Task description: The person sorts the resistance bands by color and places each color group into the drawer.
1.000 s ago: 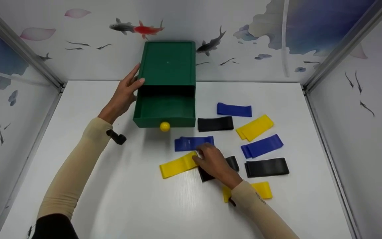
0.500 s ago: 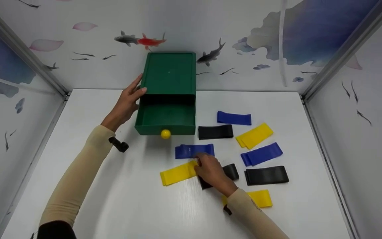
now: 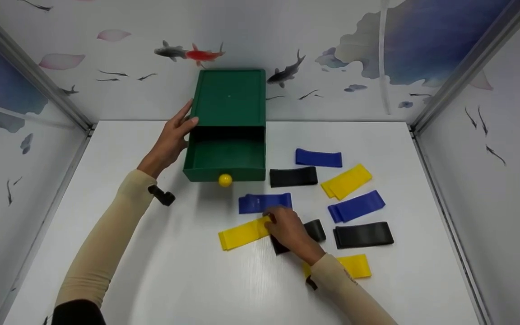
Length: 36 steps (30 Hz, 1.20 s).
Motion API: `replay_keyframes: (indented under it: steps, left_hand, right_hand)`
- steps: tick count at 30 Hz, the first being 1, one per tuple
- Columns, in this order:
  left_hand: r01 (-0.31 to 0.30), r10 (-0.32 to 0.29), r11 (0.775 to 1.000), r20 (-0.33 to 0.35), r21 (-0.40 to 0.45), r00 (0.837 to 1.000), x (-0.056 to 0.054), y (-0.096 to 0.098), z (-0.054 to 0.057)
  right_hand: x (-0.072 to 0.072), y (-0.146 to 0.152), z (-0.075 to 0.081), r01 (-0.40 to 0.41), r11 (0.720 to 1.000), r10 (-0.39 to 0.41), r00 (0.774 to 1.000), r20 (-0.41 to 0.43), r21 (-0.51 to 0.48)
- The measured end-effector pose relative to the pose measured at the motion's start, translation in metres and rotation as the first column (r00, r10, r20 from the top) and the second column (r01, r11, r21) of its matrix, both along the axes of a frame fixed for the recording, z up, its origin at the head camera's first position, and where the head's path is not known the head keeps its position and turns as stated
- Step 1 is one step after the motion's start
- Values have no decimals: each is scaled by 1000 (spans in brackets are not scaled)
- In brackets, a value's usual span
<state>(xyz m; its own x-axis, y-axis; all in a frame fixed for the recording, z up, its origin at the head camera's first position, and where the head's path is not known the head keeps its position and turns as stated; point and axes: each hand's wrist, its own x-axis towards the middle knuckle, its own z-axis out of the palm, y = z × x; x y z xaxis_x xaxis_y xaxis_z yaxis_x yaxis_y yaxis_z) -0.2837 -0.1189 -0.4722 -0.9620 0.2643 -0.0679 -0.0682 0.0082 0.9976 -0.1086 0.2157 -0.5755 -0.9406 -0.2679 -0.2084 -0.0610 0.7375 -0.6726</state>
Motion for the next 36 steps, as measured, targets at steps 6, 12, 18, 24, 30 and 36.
replay_keyframes:
  steps: [6, 12, 18, 24, 30, 36]
  left_hand:
    - [-3, 3, 1000, 5, 4, 1000, 1, 3, -2]
    - [5, -5, 1000, 11, -1, 1000, 5, 1, -5]
    - [-20, 20, 1000, 6, -16, 1000, 4, 0, -2]
    - [-8, 8, 1000, -5, -20, 1000, 0, 1, -1]
    - [-14, 14, 1000, -3, -8, 1000, 1, -2, -2]
    - [-10, 10, 1000, 3, -15, 1000, 1, 1, 0]
  right_hand:
    - [4, -1, 1, 44, 999, -45, 998, 40, 13]
    - [12, -3, 3, 15, 1000, -15, 1000, -20, 7]
    - [14, -6, 14, -37, 999, 35, 994, -101, -19]
    - [15, -10, 27, -96, 995, 93, 981, -172, -8]
    - [16, -13, 41, -217, 976, 213, 920, -330, 24]
    - [17, -14, 61, -320, 941, 331, 799, -502, 111]
